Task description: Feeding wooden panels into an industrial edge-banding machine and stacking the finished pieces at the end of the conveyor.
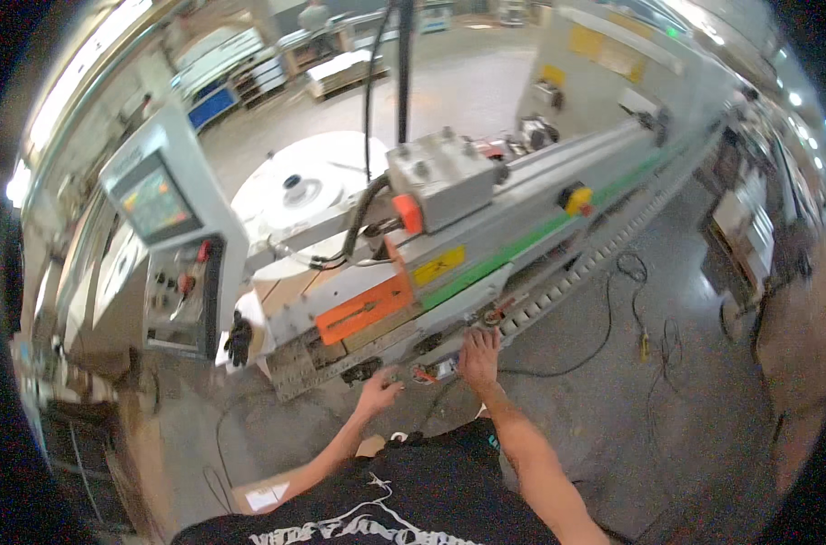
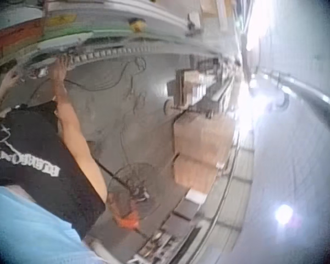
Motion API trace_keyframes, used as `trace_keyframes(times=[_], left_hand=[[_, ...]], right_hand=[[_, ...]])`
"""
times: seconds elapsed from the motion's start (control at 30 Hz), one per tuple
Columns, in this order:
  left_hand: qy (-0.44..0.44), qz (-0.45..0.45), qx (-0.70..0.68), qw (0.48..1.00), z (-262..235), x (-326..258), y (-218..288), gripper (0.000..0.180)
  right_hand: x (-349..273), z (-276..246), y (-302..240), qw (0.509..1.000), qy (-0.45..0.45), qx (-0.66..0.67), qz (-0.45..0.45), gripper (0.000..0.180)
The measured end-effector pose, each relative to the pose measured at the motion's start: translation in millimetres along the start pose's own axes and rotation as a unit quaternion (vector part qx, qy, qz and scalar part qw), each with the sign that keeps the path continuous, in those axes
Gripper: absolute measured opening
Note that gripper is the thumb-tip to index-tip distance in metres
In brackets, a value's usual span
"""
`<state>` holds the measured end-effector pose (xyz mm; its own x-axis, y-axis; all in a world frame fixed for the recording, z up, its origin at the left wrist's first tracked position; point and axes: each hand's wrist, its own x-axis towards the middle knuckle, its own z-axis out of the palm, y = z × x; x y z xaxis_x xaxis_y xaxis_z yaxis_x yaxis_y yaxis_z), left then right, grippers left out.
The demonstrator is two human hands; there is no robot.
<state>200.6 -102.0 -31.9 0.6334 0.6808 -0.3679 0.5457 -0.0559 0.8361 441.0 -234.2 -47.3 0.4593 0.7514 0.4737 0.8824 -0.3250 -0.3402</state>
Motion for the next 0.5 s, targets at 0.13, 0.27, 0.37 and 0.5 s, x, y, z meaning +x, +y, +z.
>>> trace_keyframes(times=[0.13, 0.27, 0.37, 0.5], left_hand=[[-0.024, 0.027, 0.028, 0.999, 28.8, -11.1, 22.2, 0.045], [-0.081, 0.11, 0.024, 0.99, 66.1, -3.4, 71.1, 0.035], [-0.141, 0.156, -0.02, 0.977, 114.8, 6.4, 117.1, 0.029], [-0.088, 0.196, 0.0, 0.977, 169.6, 33.3, 169.0, 0.025]], right_hand=[[6.4, 2.0, -9.4, 0.999, 0.015, 0.027, 0.014, 0.023], [-7.6, -0.5, 15.4, 0.998, -0.043, 0.009, -0.041, 0.029], [-25.5, -6.7, 50.1, 0.969, -0.107, 0.208, -0.078, 0.043], [-50.4, -59.5, 64.9, 0.93, -0.227, 0.286, 0.049, 0.04]])
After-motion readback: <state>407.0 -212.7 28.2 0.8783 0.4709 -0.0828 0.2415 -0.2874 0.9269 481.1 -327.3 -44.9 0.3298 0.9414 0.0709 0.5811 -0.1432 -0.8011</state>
